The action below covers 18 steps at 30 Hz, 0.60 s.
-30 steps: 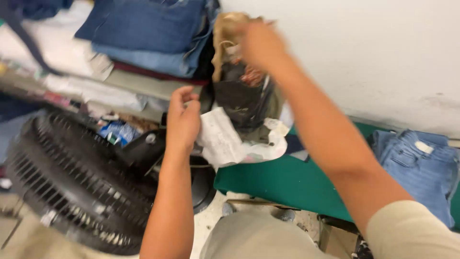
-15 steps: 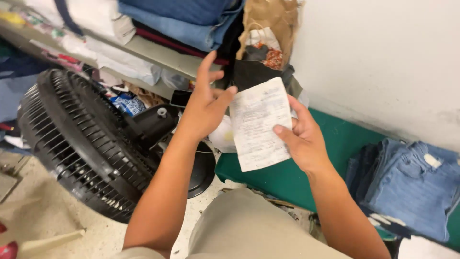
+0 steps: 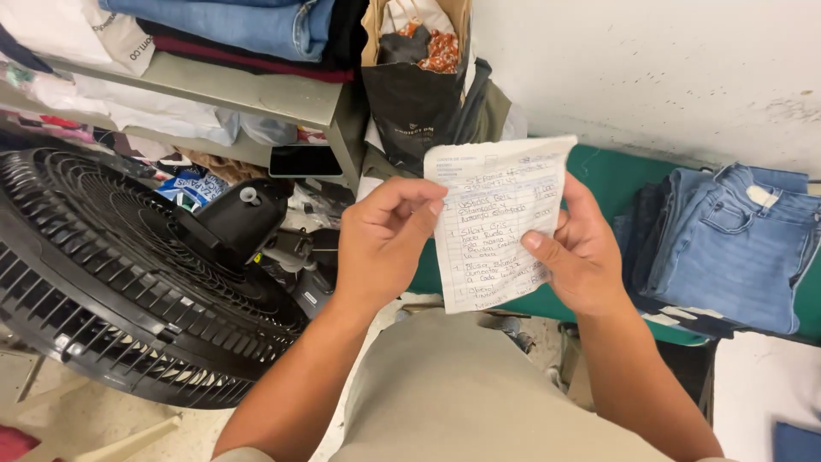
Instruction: The person writes on a roll of tape with a pen, then folds a pair of denim shorts and places them on a table. They then pick up a pair of jeans, fold them, and place them on a green ironing board. Finally, they retrieve a handwritten list from a paper bag, read it, and place the bag on the ironing board.
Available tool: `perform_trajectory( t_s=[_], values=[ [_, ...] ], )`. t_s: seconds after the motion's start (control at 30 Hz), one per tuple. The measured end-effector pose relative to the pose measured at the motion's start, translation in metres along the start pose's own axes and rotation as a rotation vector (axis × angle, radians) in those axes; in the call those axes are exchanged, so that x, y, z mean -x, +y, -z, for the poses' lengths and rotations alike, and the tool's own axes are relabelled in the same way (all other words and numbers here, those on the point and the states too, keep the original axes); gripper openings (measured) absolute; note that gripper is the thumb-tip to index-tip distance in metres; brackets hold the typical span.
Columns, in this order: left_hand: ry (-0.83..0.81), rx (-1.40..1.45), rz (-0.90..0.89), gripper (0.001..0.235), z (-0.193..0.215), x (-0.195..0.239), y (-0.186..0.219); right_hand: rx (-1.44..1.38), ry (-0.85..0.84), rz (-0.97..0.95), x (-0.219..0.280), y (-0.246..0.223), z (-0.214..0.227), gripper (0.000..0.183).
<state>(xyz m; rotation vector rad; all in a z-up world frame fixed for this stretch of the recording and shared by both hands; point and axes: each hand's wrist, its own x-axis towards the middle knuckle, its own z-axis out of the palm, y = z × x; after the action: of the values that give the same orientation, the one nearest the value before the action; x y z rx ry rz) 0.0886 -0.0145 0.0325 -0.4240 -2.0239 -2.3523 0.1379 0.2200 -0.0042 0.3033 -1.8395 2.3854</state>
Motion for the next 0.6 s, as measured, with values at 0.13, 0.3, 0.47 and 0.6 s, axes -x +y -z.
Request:
perform_trajectory(
  t_s=[0.13, 0.3, 0.47, 0.6],
  values=[
    [-0.003, 0.041, -0.003, 0.012, 0.002, 0.004, -0.004, 0.038, 0.007, 0.025, 0.004, -0.009, -0.006, 0.076],
    [0.002, 0.077, -0.021, 0.009, 0.005, 0.006, -0.003, 0.074, 0.007, 0.032, 0.009, -0.004, -0.007, 0.078],
    [-0.009, 0.054, 0.014, 0.008, 0.005, 0.008, 0.002, 0.090, 0.027, 0.104, 0.016, 0.005, -0.005, 0.092],
    [-0.033, 0.065, 0.039, 0.010, 0.001, 0.012, -0.005, 0.149, 0.120, 0.220, 0.021, 0.030, 0.024, 0.072]
  ],
)
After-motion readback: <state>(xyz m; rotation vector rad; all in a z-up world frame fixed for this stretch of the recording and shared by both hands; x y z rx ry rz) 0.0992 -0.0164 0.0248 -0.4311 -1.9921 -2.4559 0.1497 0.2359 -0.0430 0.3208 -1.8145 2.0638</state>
